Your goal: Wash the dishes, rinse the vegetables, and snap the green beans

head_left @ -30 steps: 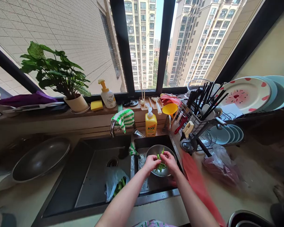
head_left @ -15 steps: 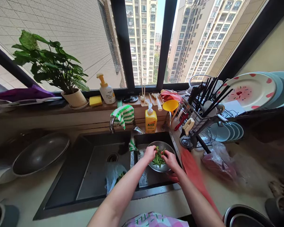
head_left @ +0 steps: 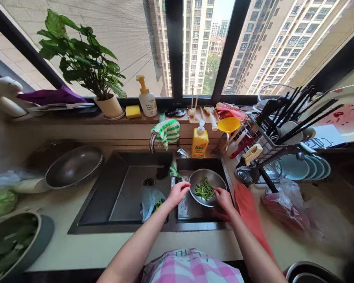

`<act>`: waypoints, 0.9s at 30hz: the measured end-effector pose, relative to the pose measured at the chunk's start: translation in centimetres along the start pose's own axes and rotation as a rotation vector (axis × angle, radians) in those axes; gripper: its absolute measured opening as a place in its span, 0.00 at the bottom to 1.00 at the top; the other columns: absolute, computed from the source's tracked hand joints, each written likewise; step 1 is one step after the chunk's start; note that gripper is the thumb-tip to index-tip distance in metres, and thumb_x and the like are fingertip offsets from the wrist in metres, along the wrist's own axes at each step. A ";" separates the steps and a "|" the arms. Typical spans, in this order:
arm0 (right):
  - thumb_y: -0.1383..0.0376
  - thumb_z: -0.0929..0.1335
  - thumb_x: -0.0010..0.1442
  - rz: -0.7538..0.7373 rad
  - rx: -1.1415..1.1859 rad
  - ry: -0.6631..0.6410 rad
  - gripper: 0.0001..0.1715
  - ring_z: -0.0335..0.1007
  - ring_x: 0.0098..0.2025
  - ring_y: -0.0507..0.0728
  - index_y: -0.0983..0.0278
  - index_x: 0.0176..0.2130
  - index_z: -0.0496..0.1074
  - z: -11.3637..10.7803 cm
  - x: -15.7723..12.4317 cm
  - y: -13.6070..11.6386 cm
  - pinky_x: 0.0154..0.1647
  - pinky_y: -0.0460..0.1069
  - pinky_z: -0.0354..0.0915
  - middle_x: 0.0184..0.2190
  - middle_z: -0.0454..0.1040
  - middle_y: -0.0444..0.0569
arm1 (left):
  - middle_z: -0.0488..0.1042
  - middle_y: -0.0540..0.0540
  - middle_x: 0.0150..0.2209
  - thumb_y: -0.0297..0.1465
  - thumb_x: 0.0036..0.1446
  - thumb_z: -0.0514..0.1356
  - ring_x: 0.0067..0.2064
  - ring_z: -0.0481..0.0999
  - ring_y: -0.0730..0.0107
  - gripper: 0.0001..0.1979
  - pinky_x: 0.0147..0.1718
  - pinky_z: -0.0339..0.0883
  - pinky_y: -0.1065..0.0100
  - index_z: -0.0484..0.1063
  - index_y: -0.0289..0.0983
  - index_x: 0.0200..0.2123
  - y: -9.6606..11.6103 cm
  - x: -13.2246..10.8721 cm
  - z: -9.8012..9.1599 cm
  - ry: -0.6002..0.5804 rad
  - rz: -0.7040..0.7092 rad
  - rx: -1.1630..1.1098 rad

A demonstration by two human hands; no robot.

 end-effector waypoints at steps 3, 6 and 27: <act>0.60 0.60 0.55 -0.031 -0.011 -0.041 0.19 0.72 0.43 0.61 0.64 0.39 0.76 0.6 -0.5 -0.3 0.45 0.53 0.62 0.40 0.77 0.54 | 0.77 0.46 0.33 0.31 0.49 0.58 0.35 0.73 0.67 0.10 0.36 0.65 0.71 0.76 0.37 0.35 -3.6 -5.1 -6.0 0.048 -0.079 -0.049; 0.57 0.60 0.54 -0.062 0.009 -0.076 0.21 0.72 0.42 0.62 0.64 0.38 0.76 2.1 -0.8 -1.6 0.45 0.54 0.63 0.39 0.78 0.54 | 0.77 0.47 0.29 0.29 0.49 0.58 0.32 0.74 0.66 0.08 0.35 0.65 0.70 0.77 0.37 0.30 -8.4 -10.2 -9.7 -0.065 -0.221 0.166; 0.51 0.64 0.51 -0.060 0.312 -0.107 0.20 0.72 0.38 0.62 0.62 0.35 0.75 4.2 -6.9 -6.1 0.42 0.55 0.65 0.35 0.78 0.52 | 0.75 0.45 0.41 0.27 0.54 0.55 0.45 0.71 0.65 0.10 0.48 0.60 0.66 0.74 0.41 0.38 -3.6 -8.2 -10.0 -0.120 0.223 0.248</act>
Point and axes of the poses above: each hand's wrist, its own x-axis towards the middle knuckle, its own z-axis out of the palm, y = z × x, the point moved 9 cm from there along x, towards the middle knuckle
